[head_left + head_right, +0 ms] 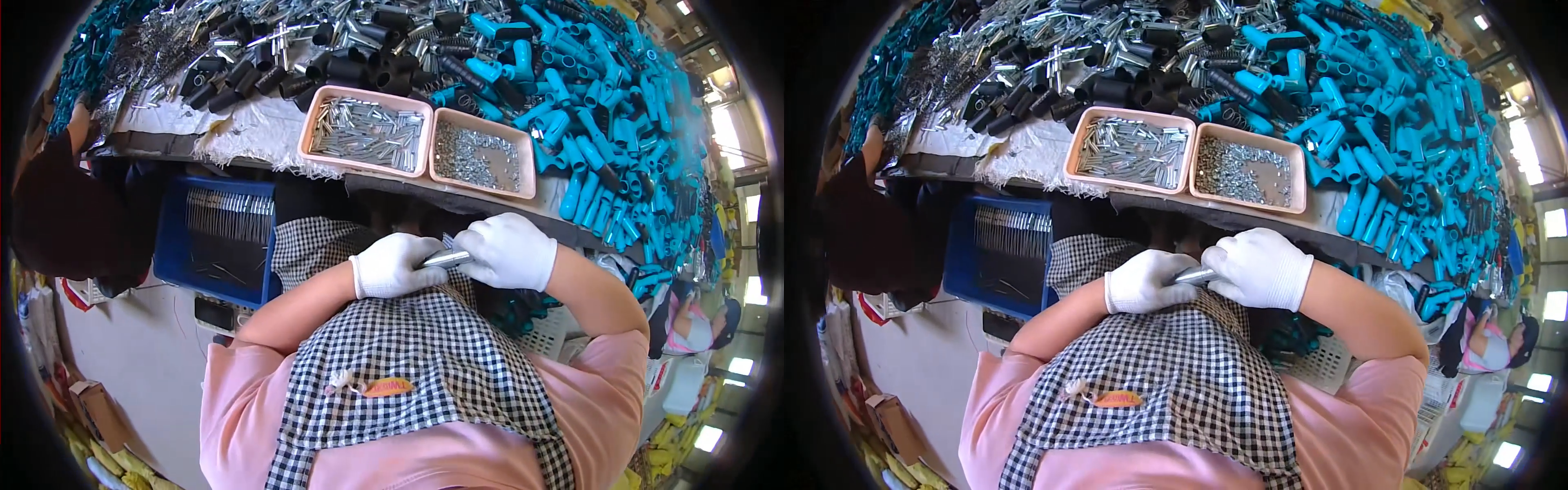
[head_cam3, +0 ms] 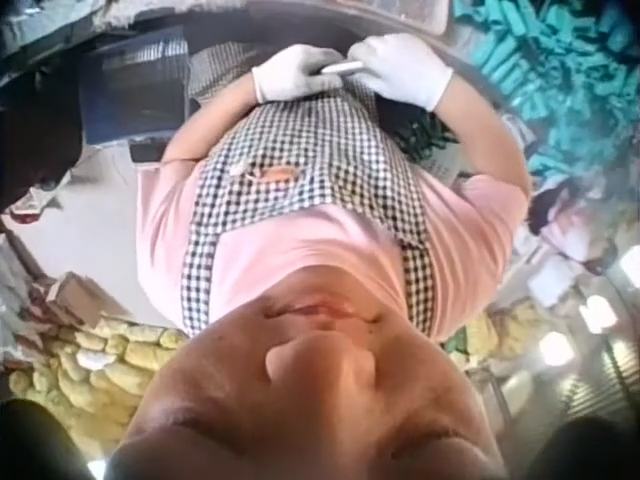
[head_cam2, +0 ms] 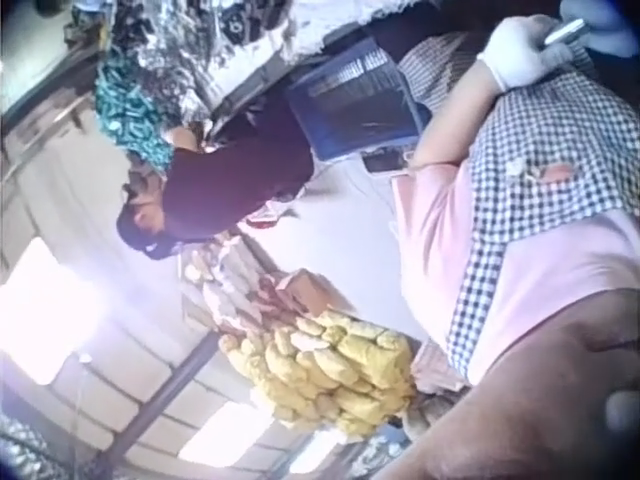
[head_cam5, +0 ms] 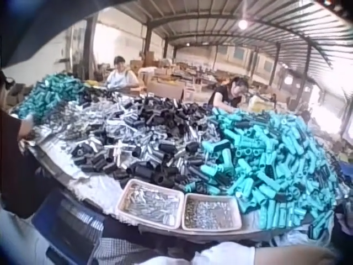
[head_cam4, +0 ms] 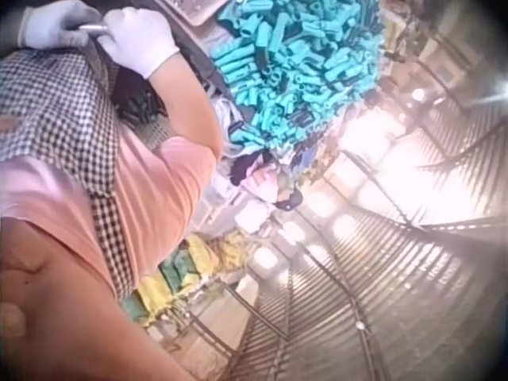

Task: Assembling small metal components into teal plastic handles at a factory workbench.

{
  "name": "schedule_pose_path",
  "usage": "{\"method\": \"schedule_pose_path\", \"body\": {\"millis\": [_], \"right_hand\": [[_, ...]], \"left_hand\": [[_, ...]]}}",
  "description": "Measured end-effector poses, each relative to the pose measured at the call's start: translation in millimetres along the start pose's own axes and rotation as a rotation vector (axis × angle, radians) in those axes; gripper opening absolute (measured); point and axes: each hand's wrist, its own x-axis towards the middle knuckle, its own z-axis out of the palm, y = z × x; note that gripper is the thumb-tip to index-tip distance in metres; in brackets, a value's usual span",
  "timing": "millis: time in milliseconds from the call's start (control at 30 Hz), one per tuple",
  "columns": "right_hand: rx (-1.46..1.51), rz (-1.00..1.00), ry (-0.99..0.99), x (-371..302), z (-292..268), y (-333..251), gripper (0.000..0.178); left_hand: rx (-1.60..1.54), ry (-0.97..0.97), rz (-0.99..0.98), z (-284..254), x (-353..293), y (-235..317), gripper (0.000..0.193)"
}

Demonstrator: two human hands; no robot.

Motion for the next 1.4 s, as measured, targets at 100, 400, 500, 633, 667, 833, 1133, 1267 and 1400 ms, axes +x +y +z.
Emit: {"method": "schedule_pose_path", "body": {"millis": [100, 400, 500, 633, 667, 833, 1133, 1267, 1400], "right_hand": [[0.061, 0.051, -0.097, 2, 1, 2, 0.024], [0.449, 0.276, 0.162, 18, -12, -2, 0.023], [0.491, 0.194, 0.465, 19, -6, -3, 0.057], [0.213, -0.019, 0.391, 22, 20, 0, 0.081], [0.386, 0.071, 0.305, 17, 22, 2, 0.078], [1.537, 0.654, 0.074, 8, 60, 32, 0.052], [2.019, 1.363, 0.450, 46, 272, 72, 0.011], [1.964, 1.361, 0.454, 51, 292, 79, 0.011], [1.906, 1.361, 0.430, 63, 295, 82, 0.010]], "left_hand": [[0.017, 0.019, -0.025, 6, 0, 2, 0.035], [0.099, 0.379, 0.023, -4, -13, 13, 0.027], [-0.320, 0.914, 0.034, -28, -18, 19, 0.013], [-1.531, 1.202, 0.255, -57, -9, 7, 0.024], [-1.567, 1.178, 0.175, -49, -8, -4, 0.023], [-1.896, 0.910, -0.331, 33, 31, -99, 0.049], [-1.838, 0.198, -0.870, 163, 108, -294, 0.036], [-1.865, 0.136, -0.996, 167, 110, -314, 0.032], [-1.714, 0.129, -0.765, 187, 110, -353, 0.030]]}}
